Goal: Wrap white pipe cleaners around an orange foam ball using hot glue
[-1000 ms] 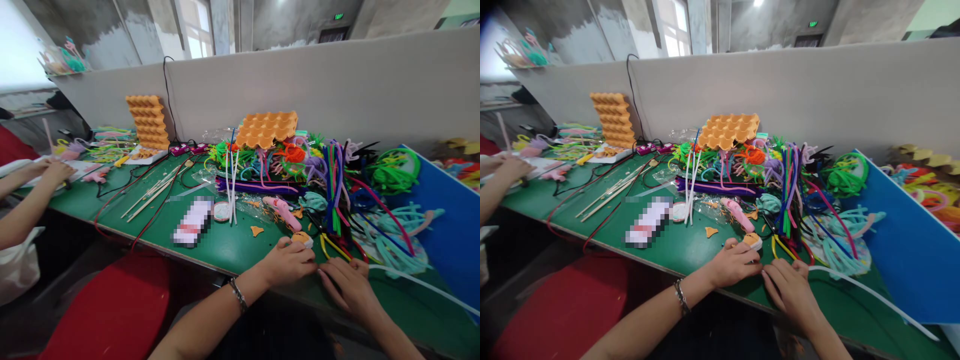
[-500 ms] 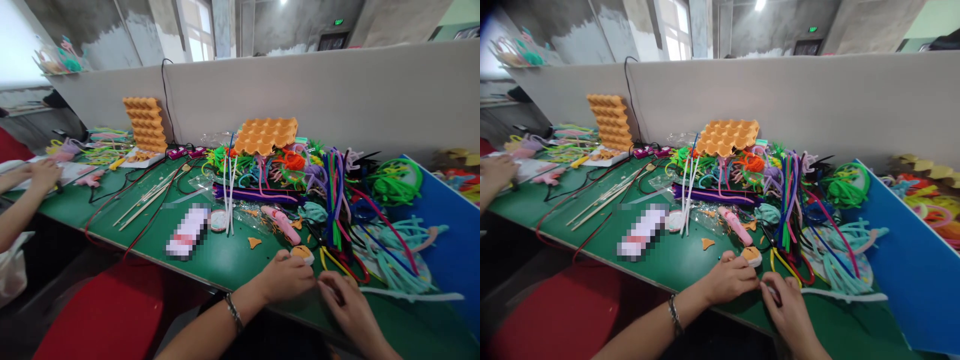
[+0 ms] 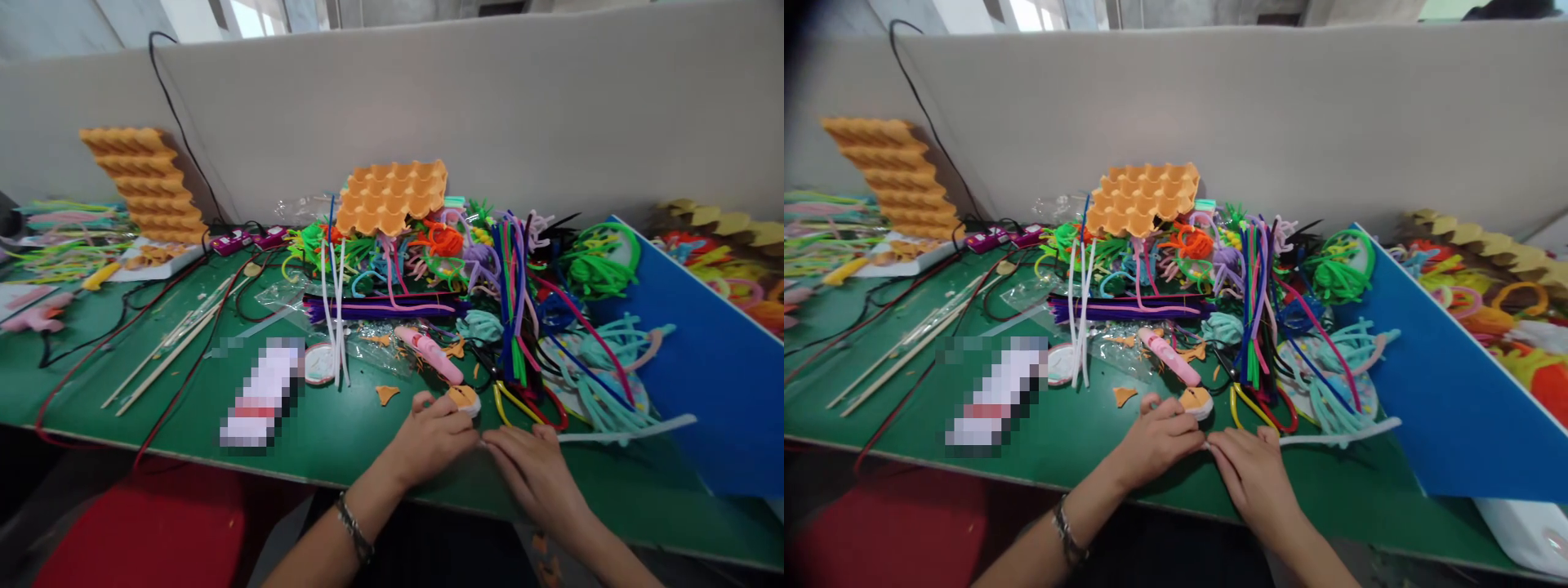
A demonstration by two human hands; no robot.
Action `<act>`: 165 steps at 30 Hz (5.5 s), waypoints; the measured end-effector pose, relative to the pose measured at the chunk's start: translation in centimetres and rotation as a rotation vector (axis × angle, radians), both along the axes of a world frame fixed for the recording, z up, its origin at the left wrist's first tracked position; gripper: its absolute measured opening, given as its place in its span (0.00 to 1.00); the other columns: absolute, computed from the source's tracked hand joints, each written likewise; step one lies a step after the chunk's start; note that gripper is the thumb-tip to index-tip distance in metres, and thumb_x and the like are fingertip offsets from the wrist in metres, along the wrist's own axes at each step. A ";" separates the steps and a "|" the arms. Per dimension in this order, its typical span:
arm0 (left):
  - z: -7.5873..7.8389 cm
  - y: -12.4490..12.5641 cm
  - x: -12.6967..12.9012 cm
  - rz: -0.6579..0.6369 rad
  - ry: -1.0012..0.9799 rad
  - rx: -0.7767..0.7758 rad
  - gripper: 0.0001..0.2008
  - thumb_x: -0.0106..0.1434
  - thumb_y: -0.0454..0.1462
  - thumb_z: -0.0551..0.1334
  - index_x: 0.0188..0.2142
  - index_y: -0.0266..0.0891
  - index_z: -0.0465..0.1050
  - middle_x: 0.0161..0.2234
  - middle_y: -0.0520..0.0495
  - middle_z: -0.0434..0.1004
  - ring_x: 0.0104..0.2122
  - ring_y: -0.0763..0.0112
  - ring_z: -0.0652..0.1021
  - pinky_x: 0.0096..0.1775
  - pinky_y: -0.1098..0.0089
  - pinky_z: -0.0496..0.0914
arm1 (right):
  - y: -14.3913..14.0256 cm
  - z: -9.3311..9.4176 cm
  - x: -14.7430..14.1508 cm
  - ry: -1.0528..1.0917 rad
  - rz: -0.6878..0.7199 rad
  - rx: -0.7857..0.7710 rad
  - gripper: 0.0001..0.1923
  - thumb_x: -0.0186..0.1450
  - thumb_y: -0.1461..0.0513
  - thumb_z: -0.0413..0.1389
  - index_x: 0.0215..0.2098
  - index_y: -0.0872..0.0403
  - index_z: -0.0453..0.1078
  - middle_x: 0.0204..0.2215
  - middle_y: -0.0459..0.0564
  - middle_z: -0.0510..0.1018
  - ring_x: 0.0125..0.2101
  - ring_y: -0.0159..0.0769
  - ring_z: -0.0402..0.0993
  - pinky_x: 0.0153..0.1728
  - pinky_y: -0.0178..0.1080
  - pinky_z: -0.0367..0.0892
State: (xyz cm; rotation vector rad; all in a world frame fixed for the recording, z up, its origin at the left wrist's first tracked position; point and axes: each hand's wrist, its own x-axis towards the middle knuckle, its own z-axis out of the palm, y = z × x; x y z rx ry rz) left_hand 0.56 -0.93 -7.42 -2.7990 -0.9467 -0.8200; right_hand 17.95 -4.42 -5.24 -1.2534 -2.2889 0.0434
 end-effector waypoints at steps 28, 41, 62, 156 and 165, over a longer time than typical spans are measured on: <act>0.4 -0.3 0.0 -0.024 -0.205 0.080 0.14 0.66 0.39 0.53 0.27 0.43 0.74 0.22 0.57 0.74 0.30 0.75 0.66 0.36 0.67 0.49 | 2.1 3.4 -1.3 -0.107 0.193 -0.118 0.23 0.69 0.64 0.36 0.17 0.55 0.59 0.13 0.41 0.64 0.15 0.25 0.58 0.18 0.30 0.51; 7.7 2.0 -2.8 -0.208 -0.173 -0.379 0.11 0.65 0.39 0.54 0.33 0.38 0.74 0.36 0.51 0.76 0.39 0.73 0.70 0.45 0.69 0.56 | 2.6 6.1 -0.7 -0.009 0.172 0.363 0.13 0.66 0.62 0.47 0.28 0.54 0.71 0.16 0.44 0.69 0.20 0.29 0.61 0.25 0.34 0.53; 11.1 2.3 -5.0 -0.070 0.001 0.255 0.15 0.67 0.37 0.51 0.27 0.39 0.72 0.25 0.53 0.74 0.31 0.71 0.66 0.35 0.66 0.53 | 4.1 9.0 -4.1 0.070 0.202 -0.125 0.21 0.70 0.60 0.34 0.22 0.54 0.57 0.15 0.40 0.63 0.17 0.24 0.59 0.18 0.27 0.56; 13.1 0.0 -5.6 -0.015 0.241 0.364 0.13 0.65 0.31 0.51 0.29 0.36 0.72 0.24 0.52 0.71 0.30 0.72 0.69 0.35 0.68 0.56 | 5.6 12.5 -3.9 -0.002 0.430 -0.775 0.16 0.66 0.56 0.37 0.26 0.53 0.59 0.12 0.35 0.45 0.12 0.26 0.45 0.14 0.30 0.50; 12.9 2.7 -6.5 -0.574 -0.266 -1.295 0.25 0.56 0.55 0.56 0.22 0.34 0.72 0.22 0.51 0.70 0.23 0.78 0.66 0.27 0.75 0.62 | 2.4 14.1 -4.4 -0.512 0.583 0.708 0.13 0.66 0.69 0.42 0.36 0.57 0.68 0.20 0.44 0.70 0.21 0.30 0.67 0.21 0.35 0.55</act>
